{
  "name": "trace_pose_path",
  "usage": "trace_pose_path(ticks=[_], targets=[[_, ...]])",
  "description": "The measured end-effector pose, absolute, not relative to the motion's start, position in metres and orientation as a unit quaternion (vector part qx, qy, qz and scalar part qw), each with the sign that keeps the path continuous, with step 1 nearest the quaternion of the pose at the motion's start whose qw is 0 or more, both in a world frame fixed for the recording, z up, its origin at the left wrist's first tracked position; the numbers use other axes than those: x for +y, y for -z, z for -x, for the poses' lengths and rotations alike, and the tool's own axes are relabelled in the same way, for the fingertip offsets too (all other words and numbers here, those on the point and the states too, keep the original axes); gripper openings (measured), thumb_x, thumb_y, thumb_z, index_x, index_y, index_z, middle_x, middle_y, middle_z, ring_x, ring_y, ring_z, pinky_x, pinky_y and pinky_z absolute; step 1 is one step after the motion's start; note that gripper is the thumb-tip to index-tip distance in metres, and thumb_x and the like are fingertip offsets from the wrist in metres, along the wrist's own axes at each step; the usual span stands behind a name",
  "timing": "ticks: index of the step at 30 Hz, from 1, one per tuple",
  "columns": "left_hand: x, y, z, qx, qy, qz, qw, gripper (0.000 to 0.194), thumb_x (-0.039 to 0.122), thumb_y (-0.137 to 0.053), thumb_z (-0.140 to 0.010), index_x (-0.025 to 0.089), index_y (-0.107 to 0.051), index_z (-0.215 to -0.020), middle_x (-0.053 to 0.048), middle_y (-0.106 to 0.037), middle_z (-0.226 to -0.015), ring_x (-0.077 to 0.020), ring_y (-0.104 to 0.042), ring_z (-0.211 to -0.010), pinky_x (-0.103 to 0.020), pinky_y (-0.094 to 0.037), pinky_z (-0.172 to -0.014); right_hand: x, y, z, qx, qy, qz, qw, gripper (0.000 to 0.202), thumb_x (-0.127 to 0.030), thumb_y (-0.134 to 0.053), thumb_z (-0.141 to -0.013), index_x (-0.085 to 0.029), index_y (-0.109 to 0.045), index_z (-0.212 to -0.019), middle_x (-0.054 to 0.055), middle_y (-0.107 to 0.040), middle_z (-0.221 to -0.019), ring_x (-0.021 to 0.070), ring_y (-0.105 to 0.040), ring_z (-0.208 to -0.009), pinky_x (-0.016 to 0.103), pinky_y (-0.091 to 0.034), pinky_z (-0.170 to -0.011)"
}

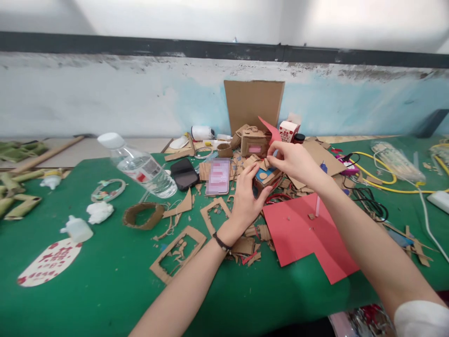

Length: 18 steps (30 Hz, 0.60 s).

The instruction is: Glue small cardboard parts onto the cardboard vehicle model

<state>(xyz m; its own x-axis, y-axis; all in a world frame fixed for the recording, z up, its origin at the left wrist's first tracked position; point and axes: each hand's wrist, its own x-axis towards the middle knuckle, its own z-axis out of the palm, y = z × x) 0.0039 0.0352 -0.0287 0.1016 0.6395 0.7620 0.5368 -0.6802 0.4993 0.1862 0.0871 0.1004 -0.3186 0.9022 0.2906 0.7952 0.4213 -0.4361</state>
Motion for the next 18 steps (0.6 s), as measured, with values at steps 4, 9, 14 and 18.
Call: trace_pose_path(ticks=[4,9,14,18], targets=[[0.044,0.012,0.038,0.443,-0.501,-0.743,0.039,0.038,0.034,-0.051,-0.114,0.026,-0.063,-0.150,-0.015,-0.058,-0.163,-0.0317,-0.055,-0.154,-0.057,-0.043,-0.132,0.087,-0.095,-0.186,-0.797,-0.128,0.522,0.274,0.014,-0.037,-0.067,-0.101,-0.026,-0.076,-0.100,0.002,-0.080,-0.086,0.0203,-0.069,-0.077,0.033,-0.044,-0.071],[0.068,0.018,0.119,0.573,-0.407,-0.712,-0.002,0.073,0.024,-0.073,-0.087,0.019,-0.055,-0.158,-0.023,-0.045,-0.170,-0.0455,-0.041,-0.164,-0.068,-0.032,-0.136,0.083,-0.093,-0.186,-0.796,-0.136,0.522,0.277,0.020,-0.042,-0.064,-0.104,-0.026,-0.075,-0.102,0.002,-0.081,-0.087,0.0207,-0.069,-0.078,0.033,-0.042,-0.070],[0.080,0.045,0.152,0.602,-0.335,-0.724,0.012,0.093,0.023,-0.080,-0.073,0.019,-0.050,-0.161,-0.026,-0.033,-0.179,-0.0552,-0.016,-0.173,-0.080,-0.019,-0.136,0.085,-0.090,-0.186,-0.797,-0.129,0.522,0.276,0.020,-0.043,-0.063,-0.105,-0.027,-0.074,-0.104,0.001,-0.080,-0.087,0.0203,-0.069,-0.078,0.033,-0.040,-0.071],[0.082,0.042,0.153,0.600,-0.362,-0.713,0.021,0.085,0.027,-0.077,-0.079,0.018,-0.051,-0.160,-0.025,-0.040,-0.176,-0.0515,-0.025,-0.171,-0.078,-0.022,-0.136,0.084,-0.090,-0.187,-0.797,-0.131,0.521,0.276,0.020,-0.044,-0.064,-0.106,-0.027,-0.074,-0.104,0.001,-0.080,-0.087,0.0203,-0.069,-0.078,0.033,-0.041,-0.071]])
